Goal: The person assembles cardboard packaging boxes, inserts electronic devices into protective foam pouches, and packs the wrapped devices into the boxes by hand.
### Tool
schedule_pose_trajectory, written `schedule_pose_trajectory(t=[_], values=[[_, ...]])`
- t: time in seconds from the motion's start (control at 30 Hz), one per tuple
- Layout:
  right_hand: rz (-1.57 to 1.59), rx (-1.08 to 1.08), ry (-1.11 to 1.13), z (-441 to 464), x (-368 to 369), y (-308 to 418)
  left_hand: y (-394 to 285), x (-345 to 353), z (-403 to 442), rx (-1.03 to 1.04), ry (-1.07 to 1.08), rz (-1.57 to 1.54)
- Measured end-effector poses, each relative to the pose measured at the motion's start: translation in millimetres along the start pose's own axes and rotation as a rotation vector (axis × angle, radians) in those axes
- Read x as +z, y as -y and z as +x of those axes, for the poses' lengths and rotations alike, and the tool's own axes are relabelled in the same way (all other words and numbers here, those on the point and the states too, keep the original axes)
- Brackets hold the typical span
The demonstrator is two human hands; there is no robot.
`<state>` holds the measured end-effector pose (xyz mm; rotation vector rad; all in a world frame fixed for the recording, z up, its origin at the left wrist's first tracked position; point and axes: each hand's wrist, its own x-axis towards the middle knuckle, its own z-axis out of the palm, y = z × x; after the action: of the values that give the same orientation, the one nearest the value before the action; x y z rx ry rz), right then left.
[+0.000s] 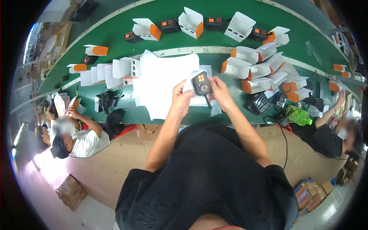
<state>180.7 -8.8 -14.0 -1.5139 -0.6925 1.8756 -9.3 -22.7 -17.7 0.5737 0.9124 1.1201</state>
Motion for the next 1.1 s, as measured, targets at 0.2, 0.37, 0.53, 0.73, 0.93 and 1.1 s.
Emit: schedule_pose_trajectory(t=[0.2,0.37,0.53,0.73,0.93,1.1], values=[[-0.729,-0.727,-0.273,-15.4,-3.5,22.4,-22.0,5.8,-3.9,-0.123,-0.251,0.348],[-0.638,-0.439,0.024,-36.2,-43.1,30.0,-28.5,52.6,4.9,-0.077,-0.06,0.287],[-0.644,-0.604,0.047,-61.2,-55.4,33.0,-25.7,119.9,14.2,-0.087,0.274,0.544],[-0.859,-0.676,-0.256,-92.2,-103.6,124.0,-82.4,218.7,44.4,0.095,0.752,0.73],[-0.586,-0.582,-0.44,-142.8,-212.3,206.4,-74.3,295.7,174.6,0.1,0.548,0.335],[-0.397,-0.787,-0.564,-93.3,-351.9,218.9,36.2,387.5,296.0,0.267,0.47,1.553]])
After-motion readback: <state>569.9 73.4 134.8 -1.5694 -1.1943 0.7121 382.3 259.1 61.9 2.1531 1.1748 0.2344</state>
